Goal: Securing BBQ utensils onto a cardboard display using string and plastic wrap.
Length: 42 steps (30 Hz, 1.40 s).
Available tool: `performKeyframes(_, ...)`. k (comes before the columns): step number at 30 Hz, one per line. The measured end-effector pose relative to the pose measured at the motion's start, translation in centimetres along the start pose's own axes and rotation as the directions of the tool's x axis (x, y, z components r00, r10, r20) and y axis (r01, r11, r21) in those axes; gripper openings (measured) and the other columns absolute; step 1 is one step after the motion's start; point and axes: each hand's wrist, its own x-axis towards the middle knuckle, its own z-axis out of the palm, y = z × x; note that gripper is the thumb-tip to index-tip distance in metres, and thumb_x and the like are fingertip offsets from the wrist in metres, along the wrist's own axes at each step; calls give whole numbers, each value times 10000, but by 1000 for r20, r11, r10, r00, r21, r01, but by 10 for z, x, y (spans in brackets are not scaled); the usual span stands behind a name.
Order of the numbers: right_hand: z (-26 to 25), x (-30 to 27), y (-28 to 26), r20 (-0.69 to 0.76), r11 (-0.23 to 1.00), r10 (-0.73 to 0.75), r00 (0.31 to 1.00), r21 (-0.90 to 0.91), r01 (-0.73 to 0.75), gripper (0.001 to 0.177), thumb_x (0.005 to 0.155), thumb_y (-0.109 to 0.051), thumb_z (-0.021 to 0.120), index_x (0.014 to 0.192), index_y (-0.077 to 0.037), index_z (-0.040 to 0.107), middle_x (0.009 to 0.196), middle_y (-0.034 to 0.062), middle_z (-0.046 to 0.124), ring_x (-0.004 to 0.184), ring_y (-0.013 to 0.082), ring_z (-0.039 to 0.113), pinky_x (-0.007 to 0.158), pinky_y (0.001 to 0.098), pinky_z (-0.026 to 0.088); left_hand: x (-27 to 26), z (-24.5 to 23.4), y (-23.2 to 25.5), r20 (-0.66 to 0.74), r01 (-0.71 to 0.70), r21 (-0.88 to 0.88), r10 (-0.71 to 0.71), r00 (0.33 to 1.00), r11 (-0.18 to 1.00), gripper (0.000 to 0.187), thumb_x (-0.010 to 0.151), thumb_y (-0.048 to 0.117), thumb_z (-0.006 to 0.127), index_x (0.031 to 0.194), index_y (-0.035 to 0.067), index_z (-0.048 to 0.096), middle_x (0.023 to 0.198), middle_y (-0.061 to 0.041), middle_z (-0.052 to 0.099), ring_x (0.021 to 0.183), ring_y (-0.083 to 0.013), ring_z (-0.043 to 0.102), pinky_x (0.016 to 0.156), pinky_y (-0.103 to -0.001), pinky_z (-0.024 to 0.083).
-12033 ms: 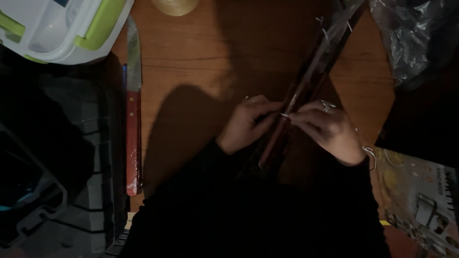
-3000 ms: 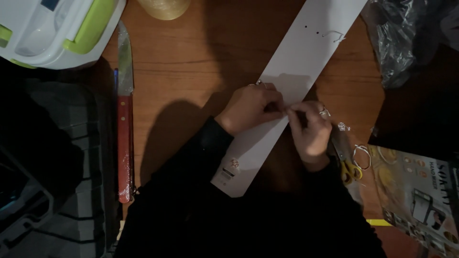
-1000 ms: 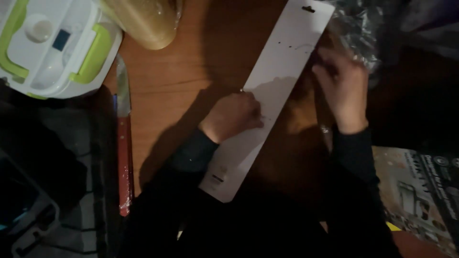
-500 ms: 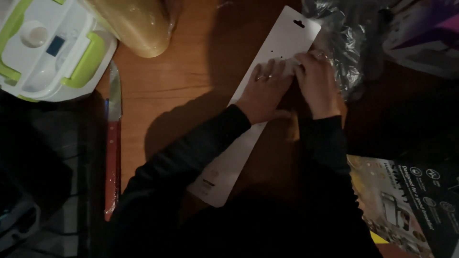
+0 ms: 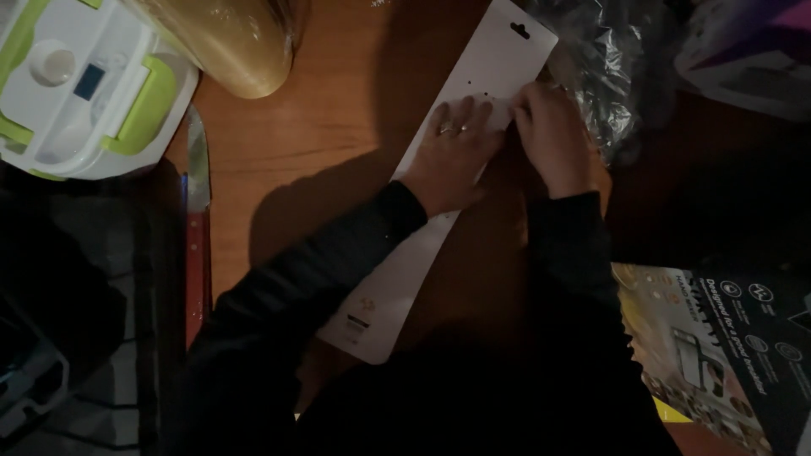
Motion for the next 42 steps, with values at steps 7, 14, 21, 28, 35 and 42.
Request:
performKeyframes(7, -4, -1, -7, -75, 997, -83, 994, -13, 83, 143, 984, -15, 652, 1120, 28, 662, 1066, 239, 658, 1012, 442, 601, 867, 513, 481, 25, 18, -21, -45, -35, 2, 35, 998, 999, 777, 884, 538, 741, 1505, 126, 520, 1599, -279, 302, 1492, -467, 233, 1182, -689, 120)
performKeyframes(14, 5, 1, 1, -120, 993, -110, 987, -42, 106, 89, 1017, -21, 644, 1079, 35, 676, 1071, 241, 663, 1000, 428, 615, 857, 498, 499, 28, 28, -17, -58, 12, 17, -11, 998, 1000, 715, 909, 464, 734, 1516, 156, 515, 1648, -228, 287, 1537, -432, 209, 1206, -688, 64)
performKeyframes(21, -2, 6, -17, -93, 978, -173, 981, -134, 160, 81, 1044, -3, 626, 1085, 44, 679, 1086, 232, 670, 986, 425, 635, 839, 504, 504, 25, 25, -16, -58, 47, -1, -47, 997, 999, 658, 926, 367, 723, 1519, 157, 532, 1644, -180, 324, 1545, -409, 237, 1228, -666, 93)
performKeyframes(28, 1, 4, -10, -154, 985, -149, 977, -108, 133, 200, 978, 40, 619, 1154, 13, 709, 1143, 236, 670, 1039, 425, 632, 869, 482, 513, 19, 36, -22, -158, 15, -114, -33, 987, 993, 594, 919, 384, 716, 1465, 197, 575, 1599, -211, 350, 1499, -425, 272, 1185, -680, 127)
performKeyframes(35, -4, 3, -19, -149, 990, -134, 980, -67, 125, 107, 1033, -4, 633, 1120, 23, 691, 1098, 223, 659, 1028, 419, 622, 875, 489, 498, 20, 27, -17, -73, 68, -83, -74, 995, 994, 540, 934, 375, 688, 1432, 195, 583, 1610, -210, 350, 1513, -430, 291, 1199, -679, 125)
performKeyframes(42, 3, 4, -9, -193, 985, -173, 966, -22, 172, 88, 1050, -8, 640, 1116, 18, 692, 1077, 216, 659, 1020, 411, 626, 875, 483, 499, 20, 38, -19, -84, 78, -101, -87, 993, 992, 596, 919, 359, 673, 1471, 181, 531, 1618, -215, 323, 1509, -441, 262, 1188, -693, 115)
